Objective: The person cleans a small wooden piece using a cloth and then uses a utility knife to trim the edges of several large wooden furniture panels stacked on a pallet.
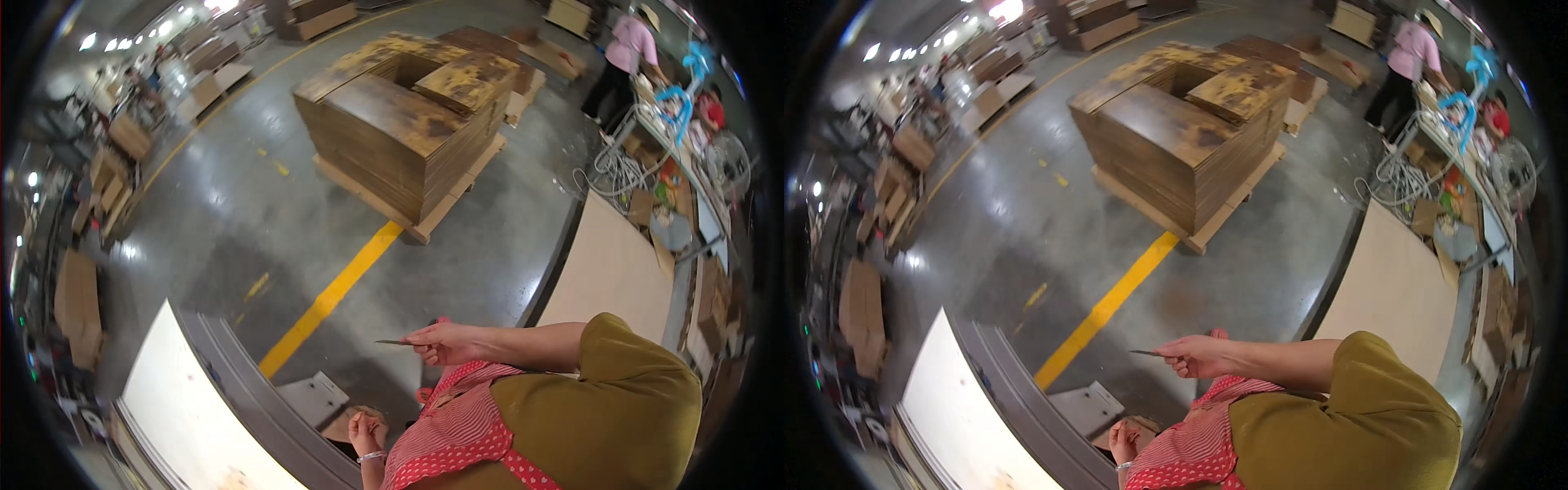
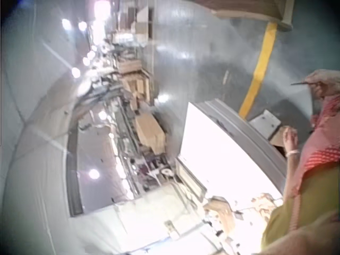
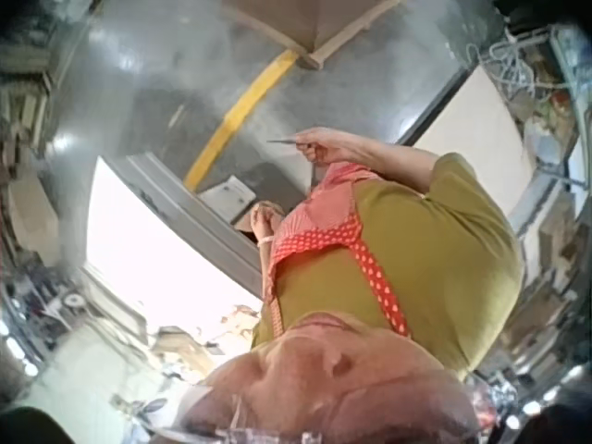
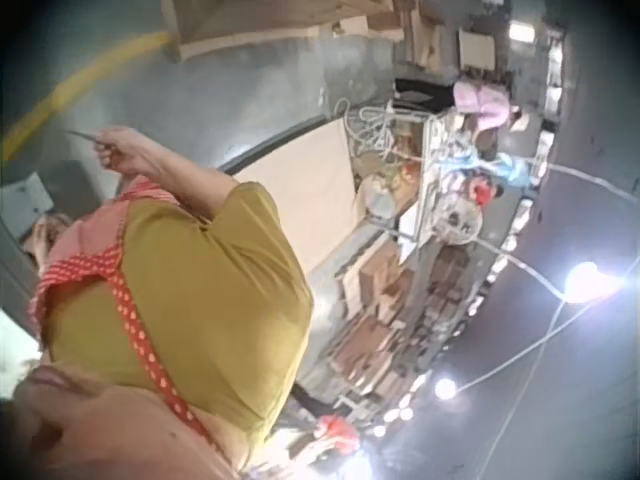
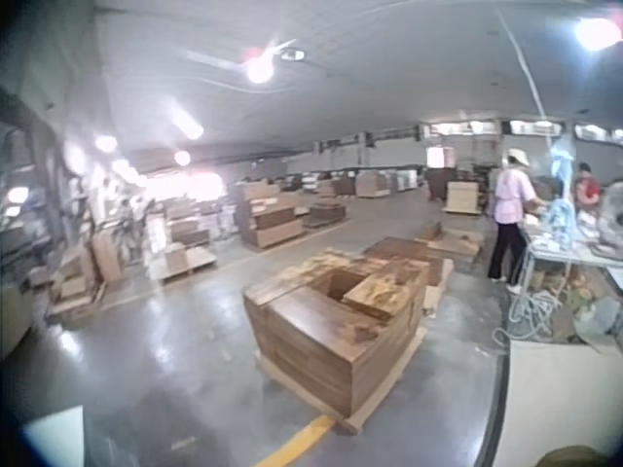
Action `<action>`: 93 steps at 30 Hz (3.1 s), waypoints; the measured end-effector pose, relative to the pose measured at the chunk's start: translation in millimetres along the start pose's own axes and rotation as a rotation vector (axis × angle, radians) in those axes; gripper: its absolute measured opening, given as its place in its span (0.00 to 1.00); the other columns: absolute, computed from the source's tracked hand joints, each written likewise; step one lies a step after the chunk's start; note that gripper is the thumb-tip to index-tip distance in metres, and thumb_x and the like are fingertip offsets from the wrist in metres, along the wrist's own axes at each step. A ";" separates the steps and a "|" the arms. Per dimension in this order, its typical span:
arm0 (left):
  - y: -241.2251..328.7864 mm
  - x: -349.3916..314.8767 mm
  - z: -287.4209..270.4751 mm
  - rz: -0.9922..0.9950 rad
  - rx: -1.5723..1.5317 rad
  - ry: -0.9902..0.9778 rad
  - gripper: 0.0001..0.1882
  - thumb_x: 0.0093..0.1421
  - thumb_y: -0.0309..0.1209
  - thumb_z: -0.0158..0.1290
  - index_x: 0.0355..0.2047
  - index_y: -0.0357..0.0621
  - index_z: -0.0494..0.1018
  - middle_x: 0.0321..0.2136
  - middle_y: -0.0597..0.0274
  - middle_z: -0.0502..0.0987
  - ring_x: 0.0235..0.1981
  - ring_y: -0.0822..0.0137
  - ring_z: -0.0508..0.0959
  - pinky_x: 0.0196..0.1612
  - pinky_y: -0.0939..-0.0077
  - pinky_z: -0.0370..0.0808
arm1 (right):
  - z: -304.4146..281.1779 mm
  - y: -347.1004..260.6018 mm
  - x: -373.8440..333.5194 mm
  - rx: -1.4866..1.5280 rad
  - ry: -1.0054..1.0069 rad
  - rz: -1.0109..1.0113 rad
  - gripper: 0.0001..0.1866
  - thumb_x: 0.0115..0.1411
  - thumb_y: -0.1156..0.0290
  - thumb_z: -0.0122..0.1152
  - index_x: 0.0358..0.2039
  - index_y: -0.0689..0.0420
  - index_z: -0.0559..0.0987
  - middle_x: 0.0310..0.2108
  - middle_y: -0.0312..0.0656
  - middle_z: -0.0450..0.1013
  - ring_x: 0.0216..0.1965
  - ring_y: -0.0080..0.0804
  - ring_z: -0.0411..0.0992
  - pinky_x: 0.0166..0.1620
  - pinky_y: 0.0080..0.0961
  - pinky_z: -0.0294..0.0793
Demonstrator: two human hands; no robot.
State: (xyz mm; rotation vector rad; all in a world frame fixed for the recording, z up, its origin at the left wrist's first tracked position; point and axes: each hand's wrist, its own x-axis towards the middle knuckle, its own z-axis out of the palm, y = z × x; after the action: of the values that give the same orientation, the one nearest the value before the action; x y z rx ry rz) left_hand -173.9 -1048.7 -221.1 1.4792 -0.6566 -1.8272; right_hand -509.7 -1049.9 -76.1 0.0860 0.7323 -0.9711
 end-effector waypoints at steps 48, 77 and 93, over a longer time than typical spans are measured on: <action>74.9 379.1 826.7 1.272 1.406 -3.791 0.38 0.42 0.61 0.55 0.46 0.47 0.71 0.47 0.63 0.73 0.50 0.61 0.70 0.52 0.64 0.65 | -169.0 -318.4 294.0 1.568 0.966 -1.258 0.05 0.57 0.69 0.59 0.30 0.54 0.72 0.24 0.30 0.66 0.24 0.16 0.62 0.26 0.16 0.61; 314.1 759.5 1019.8 0.490 1.757 -0.896 0.34 0.62 0.54 0.42 0.61 0.44 0.55 0.60 0.53 0.59 0.57 0.53 0.64 0.57 0.58 0.63 | -255.7 -414.2 249.5 0.633 1.843 -1.031 0.10 0.57 0.71 0.54 0.38 0.61 0.71 0.38 0.51 0.71 0.43 0.51 0.69 0.46 0.39 0.68; 387.3 853.3 979.3 0.429 1.862 -0.405 0.37 0.57 0.65 0.39 0.48 0.44 0.69 0.39 0.59 0.76 0.36 0.62 0.75 0.32 0.63 0.70 | -269.7 -397.7 257.3 0.567 1.742 -1.046 0.08 0.60 0.72 0.52 0.37 0.63 0.71 0.29 0.40 0.71 0.33 0.25 0.67 0.40 0.24 0.68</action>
State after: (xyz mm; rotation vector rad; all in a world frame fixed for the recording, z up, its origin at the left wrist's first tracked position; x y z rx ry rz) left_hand -1151.4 -1987.4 -247.4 1.4987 -3.0446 -0.8129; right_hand -870.8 -1363.7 -337.2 1.2676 2.1699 -2.0428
